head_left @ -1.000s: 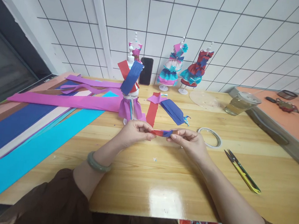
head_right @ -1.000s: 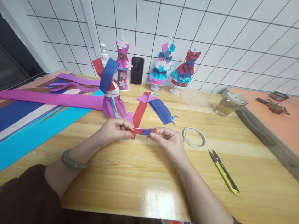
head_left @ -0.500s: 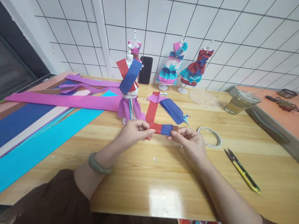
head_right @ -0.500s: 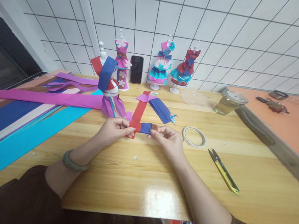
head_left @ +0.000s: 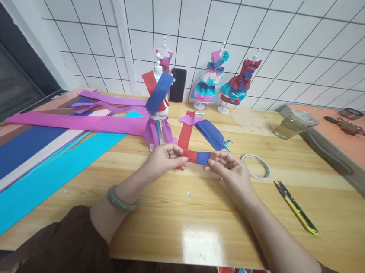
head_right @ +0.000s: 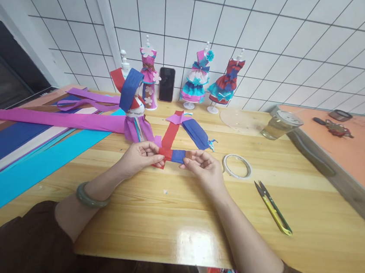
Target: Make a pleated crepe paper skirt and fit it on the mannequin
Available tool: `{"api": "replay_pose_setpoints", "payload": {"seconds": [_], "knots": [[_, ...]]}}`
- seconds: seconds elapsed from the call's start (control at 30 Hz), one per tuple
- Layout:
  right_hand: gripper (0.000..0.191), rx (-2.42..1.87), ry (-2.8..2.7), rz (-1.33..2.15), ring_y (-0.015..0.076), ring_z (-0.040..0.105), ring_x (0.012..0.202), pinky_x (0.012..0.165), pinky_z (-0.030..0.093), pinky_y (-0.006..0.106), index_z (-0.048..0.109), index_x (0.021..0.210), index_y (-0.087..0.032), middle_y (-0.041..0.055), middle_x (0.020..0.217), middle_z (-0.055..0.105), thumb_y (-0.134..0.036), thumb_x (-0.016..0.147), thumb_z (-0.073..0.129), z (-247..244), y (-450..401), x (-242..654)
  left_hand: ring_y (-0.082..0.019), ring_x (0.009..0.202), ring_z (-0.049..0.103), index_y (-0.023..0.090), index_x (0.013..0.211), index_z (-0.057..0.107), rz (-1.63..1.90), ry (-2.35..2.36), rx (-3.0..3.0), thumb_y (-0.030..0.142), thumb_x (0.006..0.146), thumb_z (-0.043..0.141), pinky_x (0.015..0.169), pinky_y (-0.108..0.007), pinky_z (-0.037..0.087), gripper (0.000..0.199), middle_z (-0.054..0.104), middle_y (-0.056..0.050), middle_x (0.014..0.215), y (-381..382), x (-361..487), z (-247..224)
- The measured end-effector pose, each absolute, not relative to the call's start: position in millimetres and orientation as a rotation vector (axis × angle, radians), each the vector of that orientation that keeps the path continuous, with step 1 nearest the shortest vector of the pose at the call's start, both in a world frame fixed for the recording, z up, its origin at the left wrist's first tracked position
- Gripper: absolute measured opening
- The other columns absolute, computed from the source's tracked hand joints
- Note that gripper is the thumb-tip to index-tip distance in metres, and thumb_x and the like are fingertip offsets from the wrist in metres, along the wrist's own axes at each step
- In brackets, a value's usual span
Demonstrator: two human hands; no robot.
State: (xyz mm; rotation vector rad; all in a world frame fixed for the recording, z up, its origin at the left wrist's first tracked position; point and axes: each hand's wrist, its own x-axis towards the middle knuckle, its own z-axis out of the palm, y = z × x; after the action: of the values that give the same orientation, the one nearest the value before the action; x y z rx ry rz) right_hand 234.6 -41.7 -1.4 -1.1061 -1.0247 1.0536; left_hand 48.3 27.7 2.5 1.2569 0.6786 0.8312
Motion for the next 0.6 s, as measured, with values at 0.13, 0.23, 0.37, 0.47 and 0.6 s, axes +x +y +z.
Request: {"api": "replay_pose_setpoints", "payload": {"seconds": [0.13, 0.23, 0.37, 0.47, 0.6], "knots": [[0.017, -1.178, -1.024, 1.058, 0.0139, 0.065, 0.063, 0.068, 0.051, 0.027, 0.064, 0.078, -0.019, -0.0013, 0.068, 0.066, -0.025, 0.063, 0.071, -3.1, -41.9, 236.5, -0.012, 0.058, 0.063, 0.01, 0.08, 0.056, 0.811, 0.66, 1.268, 0.022, 0.063, 0.068, 0.06, -0.026, 0.053, 0.024, 0.066, -0.003, 0.062, 29.4, 46.4, 1.0], [0.018, -1.194, -1.011, 1.097, 0.0145, 0.065, 0.065, 0.07, 0.051, 0.028, 0.066, 0.08, -0.02, 0.0001, 0.069, 0.067, -0.028, 0.064, 0.07, -3.9, -42.1, 239.0, -0.012, 0.059, 0.063, 0.01, 0.083, 0.058, 0.788, 0.654, 1.286, 0.023, 0.064, 0.068, 0.061, -0.026, 0.052, 0.024, 0.066, -0.004, 0.063, 30.5, 44.8, 0.3], [0.017, -1.175, -1.022, 1.132, 0.0151, 0.065, 0.066, 0.071, 0.051, 0.029, 0.066, 0.079, -0.02, 0.001, 0.067, 0.068, -0.03, 0.065, 0.069, -3.9, -42.2, 241.7, -0.013, 0.06, 0.063, 0.01, 0.081, 0.061, 0.773, 0.646, 1.302, 0.023, 0.065, 0.067, 0.063, -0.027, 0.053, 0.022, 0.067, -0.005, 0.064, 31.1, 43.3, 0.1], [0.014, -1.175, -1.033, 1.132, 0.0149, 0.065, 0.065, 0.07, 0.051, 0.028, 0.066, 0.077, -0.02, 0.0009, 0.066, 0.068, -0.03, 0.067, 0.067, -3.6, -42.3, 242.5, -0.014, 0.063, 0.064, 0.01, 0.081, 0.062, 0.769, 0.619, 1.305, 0.022, 0.065, 0.067, 0.065, -0.028, 0.053, 0.02, 0.067, -0.005, 0.066, 31.5, 42.5, -0.4], [0.01, -1.119, -1.034, 1.143, 0.0139, 0.065, 0.066, 0.071, 0.052, 0.028, 0.066, 0.074, -0.02, 0.0004, 0.075, 0.067, -0.028, 0.068, 0.067, -4.1, -42.1, 243.1, -0.014, 0.064, 0.064, 0.01, 0.078, 0.063, 0.773, 0.594, 1.289, 0.021, 0.066, 0.066, 0.064, -0.028, 0.054, 0.017, 0.067, -0.004, 0.065, 32.6, 41.6, -1.7]]}}
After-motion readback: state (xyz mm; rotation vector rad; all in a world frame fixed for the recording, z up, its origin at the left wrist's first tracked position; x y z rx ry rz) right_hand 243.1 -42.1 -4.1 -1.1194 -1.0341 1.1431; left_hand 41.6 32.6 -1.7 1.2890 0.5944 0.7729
